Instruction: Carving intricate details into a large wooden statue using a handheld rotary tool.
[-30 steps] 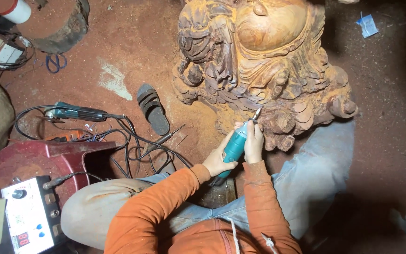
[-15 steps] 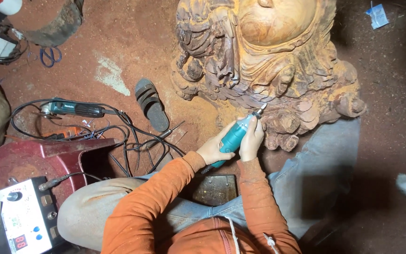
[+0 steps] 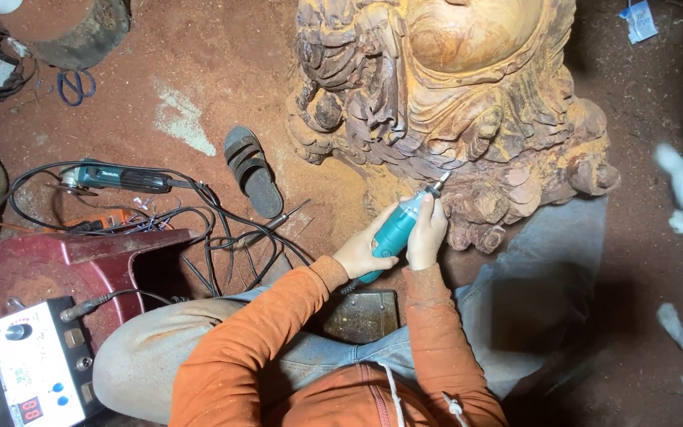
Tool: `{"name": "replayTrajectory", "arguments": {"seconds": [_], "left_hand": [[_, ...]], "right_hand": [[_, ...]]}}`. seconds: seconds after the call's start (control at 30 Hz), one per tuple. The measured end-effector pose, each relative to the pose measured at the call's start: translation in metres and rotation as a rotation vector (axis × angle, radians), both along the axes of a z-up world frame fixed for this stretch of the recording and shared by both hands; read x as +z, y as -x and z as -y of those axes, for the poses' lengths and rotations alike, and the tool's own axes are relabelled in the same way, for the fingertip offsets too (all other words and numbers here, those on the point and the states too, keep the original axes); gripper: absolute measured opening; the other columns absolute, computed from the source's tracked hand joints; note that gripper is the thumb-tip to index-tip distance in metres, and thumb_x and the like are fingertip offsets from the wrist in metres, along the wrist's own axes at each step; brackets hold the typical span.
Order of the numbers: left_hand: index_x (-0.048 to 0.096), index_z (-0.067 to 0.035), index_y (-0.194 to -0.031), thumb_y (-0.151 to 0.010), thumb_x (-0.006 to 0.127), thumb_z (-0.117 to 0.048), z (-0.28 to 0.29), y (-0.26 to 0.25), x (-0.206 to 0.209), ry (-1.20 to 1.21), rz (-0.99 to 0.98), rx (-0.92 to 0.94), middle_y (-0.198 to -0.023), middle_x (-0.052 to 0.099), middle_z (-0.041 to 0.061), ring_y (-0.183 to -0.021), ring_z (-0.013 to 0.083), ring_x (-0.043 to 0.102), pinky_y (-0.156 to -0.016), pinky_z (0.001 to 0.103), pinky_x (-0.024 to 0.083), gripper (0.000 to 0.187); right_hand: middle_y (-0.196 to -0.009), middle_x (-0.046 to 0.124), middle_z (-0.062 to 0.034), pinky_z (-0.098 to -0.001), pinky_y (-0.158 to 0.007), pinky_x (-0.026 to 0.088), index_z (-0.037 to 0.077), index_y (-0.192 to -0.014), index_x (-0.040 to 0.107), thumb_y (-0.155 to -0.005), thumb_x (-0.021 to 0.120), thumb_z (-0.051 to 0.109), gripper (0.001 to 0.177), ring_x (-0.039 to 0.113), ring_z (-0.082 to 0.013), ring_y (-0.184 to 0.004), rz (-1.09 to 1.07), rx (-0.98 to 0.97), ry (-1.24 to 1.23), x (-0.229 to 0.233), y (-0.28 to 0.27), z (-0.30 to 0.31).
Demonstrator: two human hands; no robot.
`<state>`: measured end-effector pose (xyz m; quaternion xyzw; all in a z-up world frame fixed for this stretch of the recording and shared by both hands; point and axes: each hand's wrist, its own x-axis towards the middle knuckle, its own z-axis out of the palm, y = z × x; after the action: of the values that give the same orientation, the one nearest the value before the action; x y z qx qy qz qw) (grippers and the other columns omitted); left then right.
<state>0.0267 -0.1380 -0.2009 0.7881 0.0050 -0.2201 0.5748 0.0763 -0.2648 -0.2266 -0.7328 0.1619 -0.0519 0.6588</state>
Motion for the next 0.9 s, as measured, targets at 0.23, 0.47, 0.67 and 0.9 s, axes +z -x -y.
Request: {"name": "replayTrajectory", "arguments": {"seconds": [0.23, 0.47, 0.67, 0.9], "left_hand": [[0.024, -0.038, -0.160, -0.072, 0.083, -0.032, 0.006, 0.003, 0.002, 0.032, -0.009, 0.041, -0.140, 0.056, 0.029, -0.129, 0.0492, 0.053, -0.110, 0.056, 0.045, 0.106], [0.021, -0.033, -0.161, -0.074, 0.080, -0.030, 0.011, 0.006, -0.002, 0.046, -0.021, 0.067, -0.142, 0.053, 0.032, -0.131, 0.0514, 0.051, -0.110, 0.058, 0.044, 0.106], [0.021, -0.033, -0.162, -0.073, 0.080, -0.030, 0.012, 0.008, -0.015, 0.040, -0.018, 0.096, -0.142, 0.054, 0.031, -0.131, 0.0499, 0.051, -0.111, 0.057, 0.044, 0.107], [0.024, -0.035, -0.161, -0.071, 0.083, -0.030, 0.011, 0.013, -0.035, 0.036, -0.015, 0.157, -0.140, 0.057, 0.027, -0.131, 0.0465, 0.053, -0.109, 0.054, 0.046, 0.108]], "right_hand": [[-0.093, 0.076, -0.0123, -0.0402, -0.092, 0.050, 0.006, -0.103, 0.069, -0.108, 0.049, 0.038, 0.038, 0.070, -0.0235, -0.095, -0.022, 0.015, 0.032, -0.001, 0.002, 0.004], [-0.097, 0.076, -0.0154, -0.0453, -0.093, 0.048, 0.005, -0.106, 0.068, -0.109, 0.047, 0.037, 0.039, 0.069, -0.0297, -0.099, -0.029, 0.093, 0.062, 0.009, 0.003, 0.009], [-0.102, 0.078, -0.0085, -0.0423, -0.098, 0.048, 0.007, -0.108, 0.068, -0.109, 0.045, 0.034, 0.035, 0.070, -0.0253, -0.103, -0.052, 0.164, 0.000, 0.006, 0.000, 0.014], [-0.102, 0.078, -0.0099, -0.0400, -0.097, 0.050, 0.006, -0.108, 0.068, -0.109, 0.046, 0.031, 0.033, 0.072, -0.0245, -0.100, -0.066, 0.217, -0.079, 0.017, -0.003, 0.011]]}}
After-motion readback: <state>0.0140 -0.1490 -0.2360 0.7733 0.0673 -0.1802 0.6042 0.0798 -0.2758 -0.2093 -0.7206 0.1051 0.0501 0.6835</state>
